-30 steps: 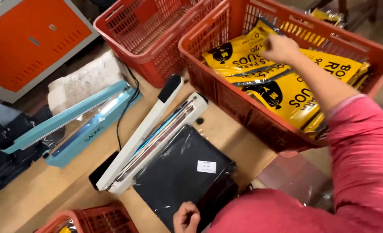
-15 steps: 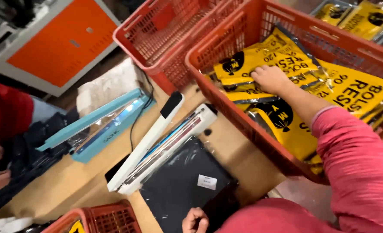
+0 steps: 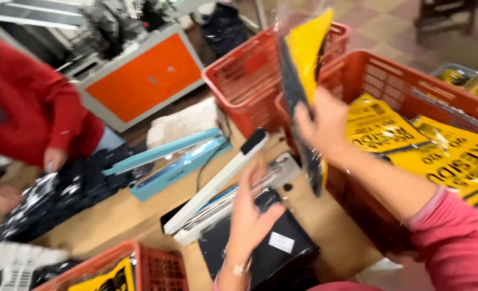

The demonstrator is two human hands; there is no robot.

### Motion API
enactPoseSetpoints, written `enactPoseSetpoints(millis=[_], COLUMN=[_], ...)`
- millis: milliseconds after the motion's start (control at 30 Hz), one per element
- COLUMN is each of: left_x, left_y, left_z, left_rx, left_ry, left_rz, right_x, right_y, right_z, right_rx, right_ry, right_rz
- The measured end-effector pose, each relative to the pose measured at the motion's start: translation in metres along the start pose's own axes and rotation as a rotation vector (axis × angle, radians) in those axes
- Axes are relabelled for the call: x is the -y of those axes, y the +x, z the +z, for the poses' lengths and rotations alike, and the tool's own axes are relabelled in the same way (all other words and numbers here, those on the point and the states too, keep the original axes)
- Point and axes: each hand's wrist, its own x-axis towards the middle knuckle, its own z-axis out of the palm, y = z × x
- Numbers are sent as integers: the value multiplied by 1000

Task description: Sealing the open ends of plastic bags using a heat sealer and placing them into sorting baskets.

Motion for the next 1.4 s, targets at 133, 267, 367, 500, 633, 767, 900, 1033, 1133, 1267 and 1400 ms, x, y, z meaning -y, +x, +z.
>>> enactPoseSetpoints(millis=[133, 267, 367, 500, 633, 767, 900, 1033, 1133, 1267, 1400], left_x=[31, 61, 113, 110, 146, 182, 274, 297, 321, 322, 329], left_y=[47, 21, -18, -70, -133, -147, -156, -139, -127, -134, -134], left_z=[-6, -59, -102, -143, -164, -168, -136, -131, -136, -136, -140], left_rx=[-296, -855, -749, -531, -530, -446, -421, -505, -606, -658, -693], left_ry=[-54, -137, -107, -39, -187, -75, -14, 226, 337, 381, 273], left_rz=[31, -322, -259, -158, -245, -486, -837, -890, -822, -831, -801], right_x=[61, 85, 64, 16, 44, 36, -6, -45, -75, -76, -89], right_y=[-88, -113, -114, -158, -174, -232, -301, -335, -323, -324, -338], right_z=[85, 101, 103, 150, 121, 99, 119, 155, 180, 175, 174], right_rx=[134, 345, 302, 470, 518, 492, 683, 743, 631, 633, 674], right_ry=[156, 117, 344, 793, 1095, 909, 566, 383, 354, 394, 351], right_rz=[-138, -509, -360, 541, 997, 1122, 1208, 1113, 1194, 1330, 1243])
